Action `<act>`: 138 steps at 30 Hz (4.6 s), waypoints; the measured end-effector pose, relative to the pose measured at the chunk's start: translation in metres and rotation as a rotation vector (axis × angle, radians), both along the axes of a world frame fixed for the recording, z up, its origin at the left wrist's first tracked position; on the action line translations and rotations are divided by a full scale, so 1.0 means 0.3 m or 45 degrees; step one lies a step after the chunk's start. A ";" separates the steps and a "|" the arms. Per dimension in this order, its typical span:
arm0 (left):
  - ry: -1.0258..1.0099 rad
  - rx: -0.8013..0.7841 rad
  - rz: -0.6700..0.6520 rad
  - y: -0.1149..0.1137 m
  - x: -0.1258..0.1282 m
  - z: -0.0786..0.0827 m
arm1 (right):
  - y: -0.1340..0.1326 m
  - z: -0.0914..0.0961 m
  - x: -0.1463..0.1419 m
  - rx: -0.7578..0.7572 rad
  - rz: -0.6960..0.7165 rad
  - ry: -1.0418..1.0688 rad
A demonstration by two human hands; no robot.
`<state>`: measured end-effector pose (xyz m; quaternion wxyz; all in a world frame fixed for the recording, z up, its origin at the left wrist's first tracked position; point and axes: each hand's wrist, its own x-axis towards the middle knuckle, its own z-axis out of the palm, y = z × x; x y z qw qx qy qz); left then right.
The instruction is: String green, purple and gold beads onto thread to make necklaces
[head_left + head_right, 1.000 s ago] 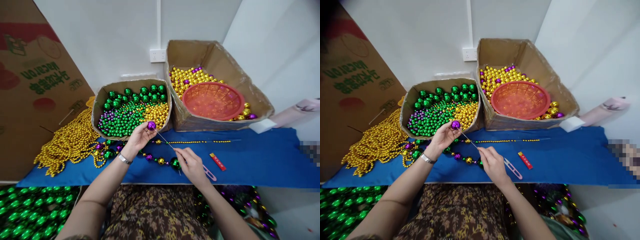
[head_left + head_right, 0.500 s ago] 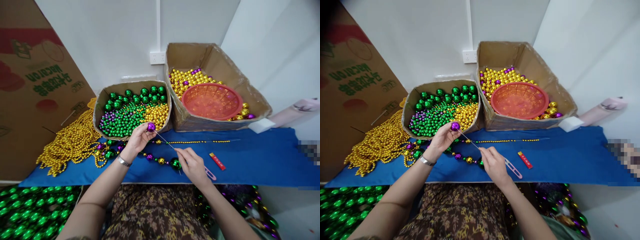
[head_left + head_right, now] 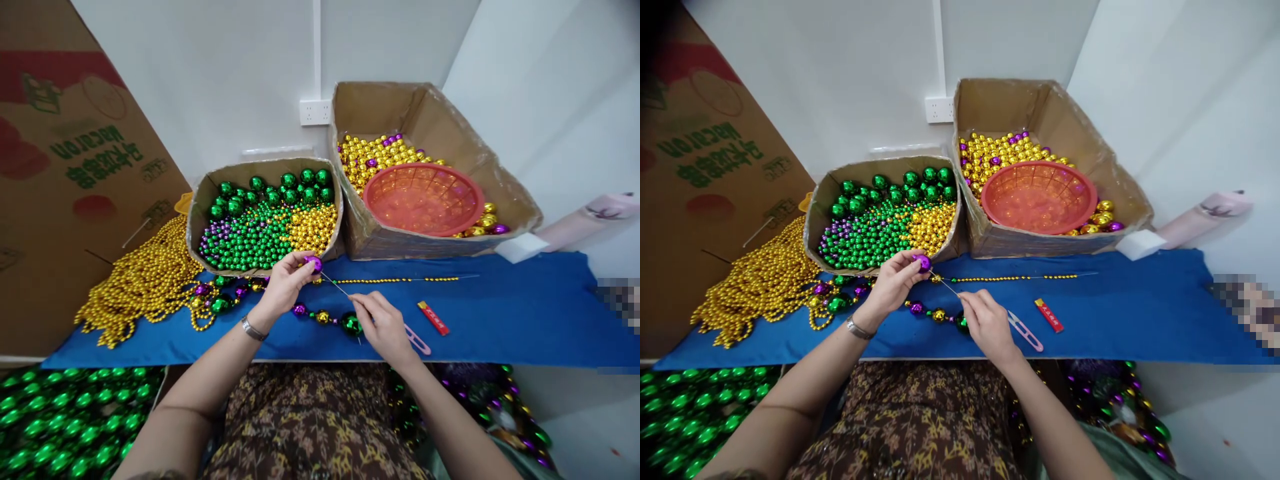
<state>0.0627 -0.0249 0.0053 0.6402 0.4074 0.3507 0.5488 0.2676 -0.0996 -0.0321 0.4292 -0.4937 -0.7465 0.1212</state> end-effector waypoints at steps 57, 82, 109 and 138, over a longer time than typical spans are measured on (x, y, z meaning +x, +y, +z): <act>0.698 0.207 -0.430 0.043 0.101 -0.125 | 0.110 -0.058 0.530 -0.406 -0.783 0.508; 0.313 -0.039 -0.192 0.011 0.065 0.023 | 0.199 -0.073 0.666 -0.963 -0.905 -1.023; 0.543 0.134 -0.066 -0.012 0.067 0.087 | 0.115 0.428 0.063 0.158 0.398 -0.781; 1.011 0.673 -0.346 -0.021 -0.003 0.164 | 0.181 0.361 0.020 -0.584 0.706 0.598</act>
